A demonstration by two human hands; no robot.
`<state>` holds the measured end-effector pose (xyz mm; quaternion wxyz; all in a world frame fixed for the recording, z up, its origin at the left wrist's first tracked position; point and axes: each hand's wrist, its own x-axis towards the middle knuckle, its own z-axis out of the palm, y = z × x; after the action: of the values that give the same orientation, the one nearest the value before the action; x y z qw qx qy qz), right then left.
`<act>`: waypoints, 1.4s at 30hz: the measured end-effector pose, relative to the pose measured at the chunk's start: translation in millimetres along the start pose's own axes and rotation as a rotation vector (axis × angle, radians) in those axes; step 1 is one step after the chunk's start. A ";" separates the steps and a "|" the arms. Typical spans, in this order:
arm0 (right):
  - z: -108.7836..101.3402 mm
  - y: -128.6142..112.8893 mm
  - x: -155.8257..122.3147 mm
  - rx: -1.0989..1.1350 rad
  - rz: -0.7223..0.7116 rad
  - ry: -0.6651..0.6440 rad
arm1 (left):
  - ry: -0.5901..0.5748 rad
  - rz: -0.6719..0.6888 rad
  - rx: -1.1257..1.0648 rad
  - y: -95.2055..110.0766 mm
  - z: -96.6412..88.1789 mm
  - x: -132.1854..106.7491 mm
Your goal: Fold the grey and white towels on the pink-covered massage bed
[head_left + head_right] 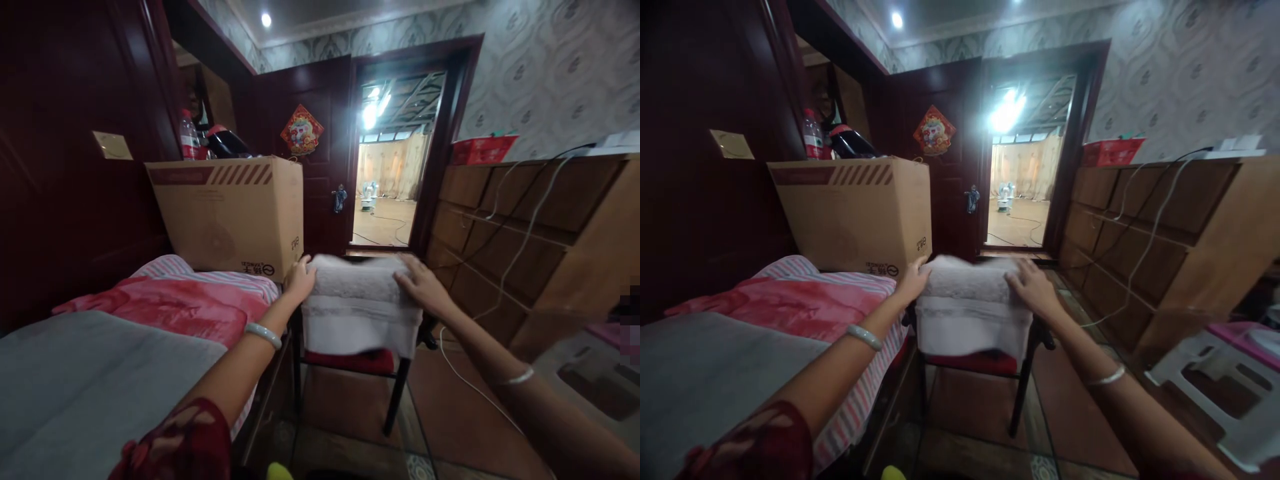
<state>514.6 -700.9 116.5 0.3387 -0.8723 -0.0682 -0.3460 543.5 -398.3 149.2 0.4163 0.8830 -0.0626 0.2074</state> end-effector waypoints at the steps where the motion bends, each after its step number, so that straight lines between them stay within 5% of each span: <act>1: 5.1 3.1 -9.7 -0.076 -0.044 -0.009 | -0.017 0.023 0.069 -4.0 6.5 -0.4; 5: 12.8 7.7 -29.3 -0.199 -0.103 -0.013 | -0.070 0.055 0.121 -13.6 9.5 -0.3; 11: 5.7 8.7 -15.1 -0.273 -0.105 -0.094 | -0.145 0.093 0.125 -18.2 -9.5 0.6; 15: 8.8 -6.6 -26.7 -0.491 -0.220 0.009 | -0.113 0.352 0.265 -21.7 -16.1 -4.0; 18: 10.5 -12.8 -35.6 -0.517 -0.342 -0.046 | -0.248 0.539 0.341 -22.3 -11.3 -7.8; 23: 2.2 2.0 -24.4 -0.454 -0.441 -0.203 | -0.267 0.574 0.394 -21.2 3.7 -16.7; 32: 1.0 7.1 -20.9 -0.487 -0.477 -0.189 | -0.345 0.526 0.401 -20.8 -4.1 -15.6; 37: -1.8 3.9 -25.9 -0.528 -0.482 -0.212 | -0.238 0.453 0.440 -50.7 -21.7 -60.9; 42: 0.9 26.7 -30.4 -0.626 -0.508 -0.175 | -0.331 0.323 0.424 -104.6 -72.0 -139.3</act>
<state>501.7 -717.1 81.8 -0.0461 -0.9148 -0.2015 -0.3471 424.2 -284.6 57.5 0.1687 0.9506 -0.2241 0.1328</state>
